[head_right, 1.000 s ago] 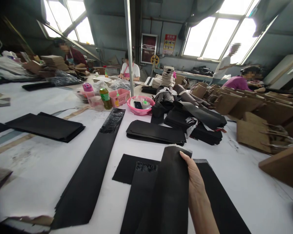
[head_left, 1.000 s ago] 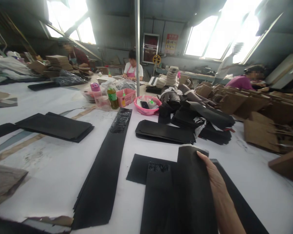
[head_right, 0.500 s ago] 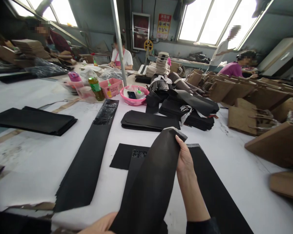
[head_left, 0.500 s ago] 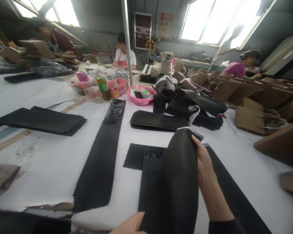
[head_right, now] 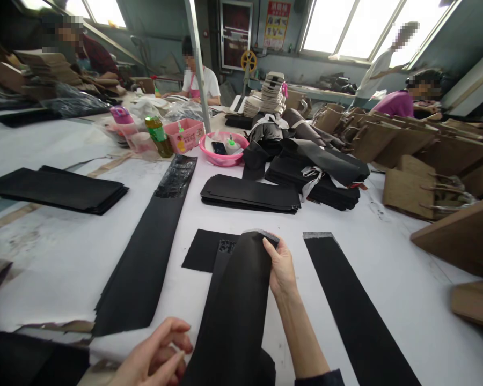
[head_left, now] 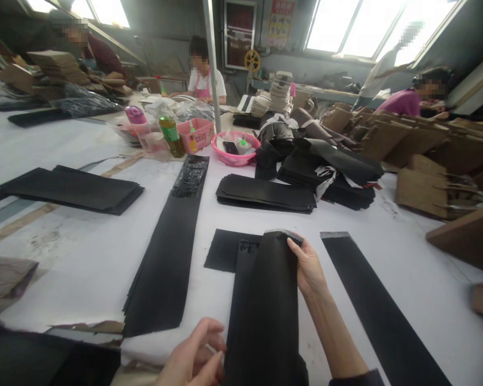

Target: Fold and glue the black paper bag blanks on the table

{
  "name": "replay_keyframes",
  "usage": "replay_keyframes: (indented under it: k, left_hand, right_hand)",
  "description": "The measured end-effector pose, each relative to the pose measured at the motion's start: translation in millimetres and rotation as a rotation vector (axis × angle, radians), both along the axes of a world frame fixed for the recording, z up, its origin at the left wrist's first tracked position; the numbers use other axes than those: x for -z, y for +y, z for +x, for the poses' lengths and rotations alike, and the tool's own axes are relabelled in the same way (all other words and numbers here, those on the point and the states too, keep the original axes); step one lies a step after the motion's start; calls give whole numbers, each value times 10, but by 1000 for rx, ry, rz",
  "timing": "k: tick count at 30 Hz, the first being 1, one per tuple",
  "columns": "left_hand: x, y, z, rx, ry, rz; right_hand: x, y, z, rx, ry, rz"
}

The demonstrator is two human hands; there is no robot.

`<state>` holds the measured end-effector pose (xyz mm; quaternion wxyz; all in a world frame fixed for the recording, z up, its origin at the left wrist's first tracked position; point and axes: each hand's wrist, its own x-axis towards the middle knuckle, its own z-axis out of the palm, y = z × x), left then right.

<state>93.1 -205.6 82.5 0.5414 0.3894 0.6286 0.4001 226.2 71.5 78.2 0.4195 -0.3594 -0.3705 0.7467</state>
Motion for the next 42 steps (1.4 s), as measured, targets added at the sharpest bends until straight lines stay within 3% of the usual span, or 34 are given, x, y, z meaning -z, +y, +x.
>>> replay_keyframes:
  k: [3, 5, 7, 9, 12, 16, 20, 26, 30, 36, 42]
  left_hand:
    - [102, -30, -123, 122, 624, 253]
    - [74, 51, -137, 290, 873, 446]
    - [-4, 194, -89, 471, 882, 596]
    - [-103, 348, -17, 602, 760, 648]
    - [-228, 498, 35, 688, 692, 675]
    - [-285, 483, -62, 774, 816, 638]
    - [-348, 369, -166, 743, 871, 471]
    - [-563, 272, -208, 874, 703, 341]
    - [-580, 248, -227, 816, 680, 282]
    - [-540, 306, -150, 698, 588, 461]
    - [-722, 265, -98, 431, 392, 674]
  right_hand:
    - [80, -128, 20, -26, -3, 4]
    - [110, -179, 37, -39, -2, 1]
    - [125, -185, 51, -51, -9, -9]
    - [130, -149, 60, -55, -23, -13]
    - [129, -64, 64, -40, -39, 0]
    - [143, -15, 73, -29, -42, 14]
    - [192, -60, 94, -16, -46, 13]
    - [277, -97, 118, 6, -47, 18]
    - [295, -92, 131, 16, -38, 36]
    - [293, -96, 153, 23, -32, 35]
    - [337, -27, 203, 44, -65, -15]
